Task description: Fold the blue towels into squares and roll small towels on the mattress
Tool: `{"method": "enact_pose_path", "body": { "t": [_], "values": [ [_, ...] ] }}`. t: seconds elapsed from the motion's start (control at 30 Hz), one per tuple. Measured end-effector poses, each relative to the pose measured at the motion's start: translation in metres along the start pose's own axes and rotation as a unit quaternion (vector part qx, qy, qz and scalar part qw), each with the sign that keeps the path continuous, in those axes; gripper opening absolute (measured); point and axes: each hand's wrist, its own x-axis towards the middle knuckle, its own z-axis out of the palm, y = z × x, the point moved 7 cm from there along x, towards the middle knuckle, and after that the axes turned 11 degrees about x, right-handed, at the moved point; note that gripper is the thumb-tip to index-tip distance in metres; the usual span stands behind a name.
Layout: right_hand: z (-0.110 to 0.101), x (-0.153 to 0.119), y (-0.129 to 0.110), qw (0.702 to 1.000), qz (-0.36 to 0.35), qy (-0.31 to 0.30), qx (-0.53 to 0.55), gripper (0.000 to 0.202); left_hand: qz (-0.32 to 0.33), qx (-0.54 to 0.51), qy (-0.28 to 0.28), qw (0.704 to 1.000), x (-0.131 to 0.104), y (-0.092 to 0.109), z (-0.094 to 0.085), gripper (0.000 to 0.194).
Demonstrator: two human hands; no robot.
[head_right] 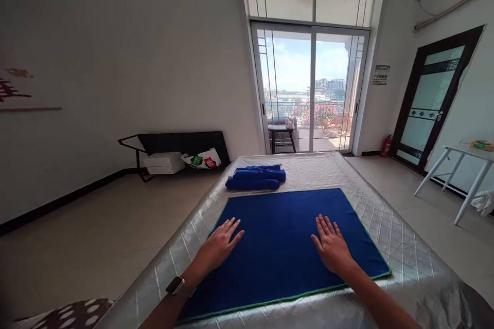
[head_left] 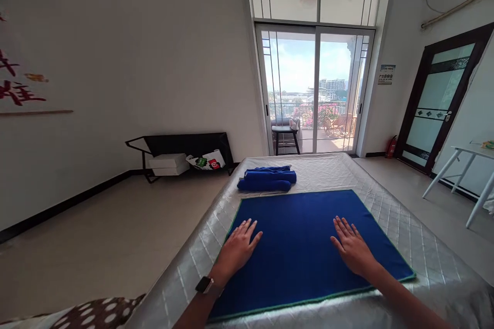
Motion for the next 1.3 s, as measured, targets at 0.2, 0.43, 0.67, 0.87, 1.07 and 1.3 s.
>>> {"method": "enact_pose_path", "body": {
  "t": [0.2,0.43,0.67,0.87,1.07,1.3],
  "values": [
    [0.021,0.001,-0.002,0.998,0.014,-0.047,0.026,0.071,-0.023,0.028,0.017,0.999,0.022,-0.034,0.048,0.064],
    [0.003,0.006,0.088,0.994,0.104,-0.019,-0.035,0.073,-0.030,0.022,0.004,0.999,0.017,-0.048,0.076,0.064],
    [-0.027,0.059,0.117,0.988,0.119,0.003,-0.100,0.064,-0.043,0.003,-0.027,0.999,0.019,-0.047,0.074,0.072],
    [-0.016,0.130,0.065,0.994,0.053,-0.058,-0.070,0.061,-0.055,-0.013,-0.004,0.998,0.016,-0.047,0.074,0.072],
    [-0.014,0.161,0.102,0.993,0.068,-0.060,-0.070,0.061,-0.063,-0.020,-0.007,0.998,0.015,-0.048,0.076,0.071],
    [-0.014,0.165,0.118,0.990,0.080,-0.055,-0.098,0.060,-0.063,-0.027,-0.019,0.997,0.013,-0.047,0.075,0.073]
  ]
}}
